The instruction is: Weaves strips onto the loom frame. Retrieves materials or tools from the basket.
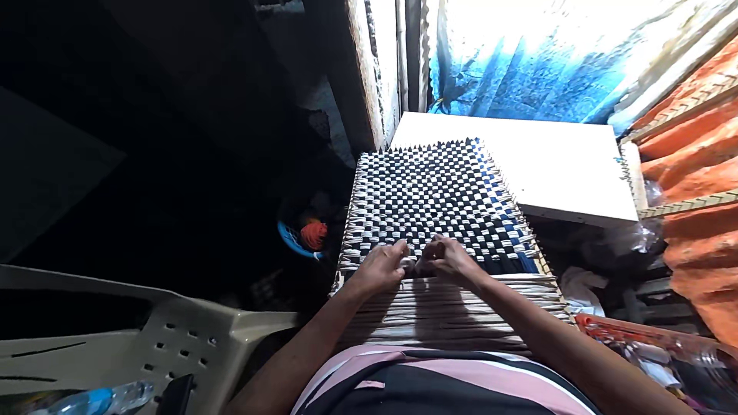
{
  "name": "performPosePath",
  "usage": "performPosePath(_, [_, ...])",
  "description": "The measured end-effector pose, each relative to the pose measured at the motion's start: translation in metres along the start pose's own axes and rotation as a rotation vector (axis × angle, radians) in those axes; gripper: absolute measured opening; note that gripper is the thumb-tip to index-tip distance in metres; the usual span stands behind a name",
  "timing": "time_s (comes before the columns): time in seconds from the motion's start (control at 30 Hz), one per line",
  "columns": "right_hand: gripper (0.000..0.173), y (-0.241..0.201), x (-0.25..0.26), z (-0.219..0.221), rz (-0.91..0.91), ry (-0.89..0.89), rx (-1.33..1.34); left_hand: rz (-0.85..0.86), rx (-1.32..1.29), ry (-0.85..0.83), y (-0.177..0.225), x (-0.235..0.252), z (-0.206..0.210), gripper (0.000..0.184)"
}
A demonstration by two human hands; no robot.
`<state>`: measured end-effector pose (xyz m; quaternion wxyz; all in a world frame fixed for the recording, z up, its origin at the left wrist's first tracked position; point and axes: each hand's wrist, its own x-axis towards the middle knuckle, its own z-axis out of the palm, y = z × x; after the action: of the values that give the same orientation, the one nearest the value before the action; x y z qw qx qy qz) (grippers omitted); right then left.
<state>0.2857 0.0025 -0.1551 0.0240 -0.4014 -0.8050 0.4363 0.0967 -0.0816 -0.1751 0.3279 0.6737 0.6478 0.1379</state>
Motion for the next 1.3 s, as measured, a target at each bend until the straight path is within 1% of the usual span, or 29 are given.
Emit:
performPosePath(0.07, [0.012, 0.005, -0.01, -0.027, -0.078, 0.083, 0.079, 0.071, 0.027, 0.06, -0.009, 0.002, 0.002, 0.037])
performPosePath(0.1, [0.012, 0.012, -0.016, -0.042, -0.109, 0.13, 0.124, 0.077, 0.035, 0.061, -0.012, 0.003, 0.002, 0.039])
performPosePath(0.13, [0.012, 0.02, -0.024, -0.059, -0.114, 0.176, 0.172, 0.071, 0.031, 0.056, -0.013, 0.002, 0.002, 0.042])
performPosePath(0.2, [0.011, 0.038, -0.049, -0.094, -0.063, 0.277, 0.218, 0.051, -0.019, 0.019, -0.013, 0.001, -0.001, 0.047])
performPosePath(0.23, [0.01, 0.05, -0.06, -0.11, -0.029, 0.336, 0.221, 0.049, -0.045, -0.002, -0.014, 0.0, -0.003, 0.045])
performPosePath(0.3, [0.008, 0.078, -0.078, -0.133, 0.035, 0.429, 0.246, 0.08, -0.078, -0.021, -0.018, -0.001, -0.006, 0.03])
performPosePath(0.37, [0.008, 0.103, -0.09, -0.14, 0.092, 0.456, 0.287, 0.094, -0.085, -0.027, -0.019, -0.001, -0.007, 0.018])
performPosePath(0.43, [0.009, 0.112, -0.097, -0.134, 0.123, 0.463, 0.316, 0.088, -0.078, -0.037, -0.019, 0.001, -0.004, 0.017])
performPosePath(0.5, [0.011, 0.11, -0.102, -0.127, 0.118, 0.461, 0.353, 0.074, -0.032, -0.034, -0.019, 0.004, 0.003, 0.019])
performPosePath(0.6, [0.011, 0.102, -0.107, -0.124, 0.047, 0.442, 0.408, 0.106, 0.149, 0.031, -0.015, 0.007, 0.016, 0.018])
performPosePath(0.7, [0.011, 0.088, -0.108, -0.126, 0.003, 0.447, 0.4, 0.132, 0.3, 0.115, -0.013, 0.012, 0.027, 0.02])
performPosePath(0.77, [0.011, 0.081, -0.105, -0.128, -0.01, 0.467, 0.387, 0.106, 0.301, 0.085, -0.01, 0.016, 0.024, 0.019])
performPosePath(0.83, [0.015, 0.07, -0.103, -0.131, -0.045, 0.463, 0.396, 0.124, 0.154, 0.033, -0.003, 0.018, 0.008, 0.019])
performPosePath(0.9, [0.018, 0.045, -0.104, -0.133, -0.126, 0.44, 0.399, 0.253, -0.144, 0.034, 0.011, 0.016, -0.009, 0.029])
performPosePath(0.97, [0.017, 0.013, -0.103, -0.133, -0.278, 0.395, 0.334, 0.39, -0.323, 0.056, 0.039, 0.009, -0.022, 0.036])
performPosePath(1.03, [0.014, -0.021, -0.099, -0.127, -0.444, 0.366, 0.237, 0.499, -0.333, 0.113, 0.07, -0.002, -0.032, 0.04])
performPosePath(1.1, [0.013, -0.052, -0.096, -0.118, -0.571, 0.346, 0.165, 0.545, -0.323, 0.252, 0.095, -0.014, -0.039, 0.033])
performPosePath(1.13, [0.014, -0.065, -0.095, -0.113, -0.612, 0.352, 0.139, 0.555, -0.343, 0.349, 0.102, -0.018, -0.039, 0.026])
performPosePath(1.17, [0.015, -0.073, -0.092, -0.109, -0.652, 0.353, 0.119, 0.561, -0.366, 0.433, 0.104, -0.019, -0.04, 0.021])
performPosePath(1.23, [0.018, -0.079, -0.082, -0.1, -0.696, 0.36, 0.157, 0.535, -0.426, 0.509, 0.094, -0.022, -0.044, 0.017])
performPosePath(1.27, [0.02, -0.075, -0.073, -0.092, -0.686, 0.344, 0.207, 0.505, -0.46, 0.518, 0.085, -0.024, -0.047, 0.017])
performPosePath(1.3, [0.023, -0.066, -0.063, -0.083, -0.629, 0.309, 0.246, 0.478, -0.504, 0.539, 0.075, -0.024, -0.049, 0.018])
